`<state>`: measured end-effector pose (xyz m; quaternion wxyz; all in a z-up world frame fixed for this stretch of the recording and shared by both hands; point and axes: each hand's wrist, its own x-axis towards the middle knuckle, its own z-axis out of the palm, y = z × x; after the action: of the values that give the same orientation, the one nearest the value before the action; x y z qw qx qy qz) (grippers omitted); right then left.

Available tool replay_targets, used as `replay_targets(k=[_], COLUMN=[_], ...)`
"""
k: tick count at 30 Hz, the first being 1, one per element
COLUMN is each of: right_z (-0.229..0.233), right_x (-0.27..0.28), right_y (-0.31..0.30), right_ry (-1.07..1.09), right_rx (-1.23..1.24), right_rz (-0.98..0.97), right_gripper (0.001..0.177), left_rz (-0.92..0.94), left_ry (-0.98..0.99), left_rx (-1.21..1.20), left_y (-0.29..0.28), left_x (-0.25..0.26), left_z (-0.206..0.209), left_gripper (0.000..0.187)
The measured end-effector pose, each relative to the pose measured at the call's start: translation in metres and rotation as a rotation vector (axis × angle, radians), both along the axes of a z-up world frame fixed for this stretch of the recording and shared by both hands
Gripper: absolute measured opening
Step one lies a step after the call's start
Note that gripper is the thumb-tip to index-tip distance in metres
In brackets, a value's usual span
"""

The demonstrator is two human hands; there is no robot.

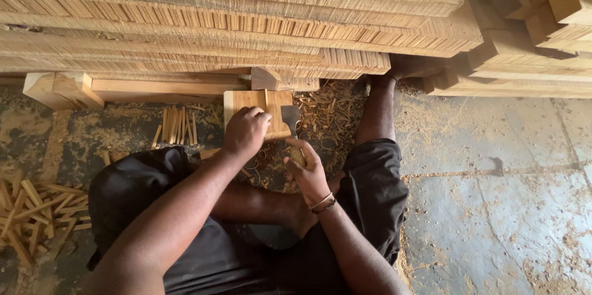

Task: The person sits on the floor and uses a chisel to shape a small wooden block, producing wood shavings.

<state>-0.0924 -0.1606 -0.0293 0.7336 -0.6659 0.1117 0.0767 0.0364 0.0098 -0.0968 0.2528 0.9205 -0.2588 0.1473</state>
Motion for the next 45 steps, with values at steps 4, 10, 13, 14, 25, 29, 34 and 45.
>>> replay_targets(k=[4,10,13,14,25,29,34,45], right_z=[0.000,-0.010,-0.016,-0.018,-0.028,-0.028,-0.030,-0.047], right_x=[0.009,0.026,0.031,0.032,0.040,0.040,0.044,0.062], right_y=[0.003,0.014,0.014,0.014,0.029,0.033,0.033,0.049], right_ry=[0.034,0.060,0.098,0.097,0.136,0.122,0.131,0.020], right_rx=[0.062,0.042,0.088,0.091,0.117,0.109,0.035,0.061], right_rz=[-0.019,-0.004,-0.021,-0.022,-0.093,-0.103,-0.116,-0.191], right_gripper=[0.060,0.056,0.058,0.059,0.058,0.058,0.058,0.054], left_rz=[0.024,0.050,0.072,0.067,0.058,0.061,0.077,0.082], left_ry=[-0.040,-0.136,-0.132,-0.128,-0.118,-0.142,-0.142,-0.166], left_rx=[-0.010,-0.085,-0.049,-0.050,0.003,0.005,0.008,-0.016], left_y=[-0.001,0.001,0.001,0.000,0.001,-0.001,-0.002,0.001], left_x=[0.001,0.003,0.003,0.004,0.004,0.008,0.012,0.005], left_z=[-0.007,-0.011,-0.017,-0.018,-0.014,-0.020,-0.030,-0.002], left_gripper=[0.014,0.007,0.015,0.019,0.034,0.033,0.029,0.016])
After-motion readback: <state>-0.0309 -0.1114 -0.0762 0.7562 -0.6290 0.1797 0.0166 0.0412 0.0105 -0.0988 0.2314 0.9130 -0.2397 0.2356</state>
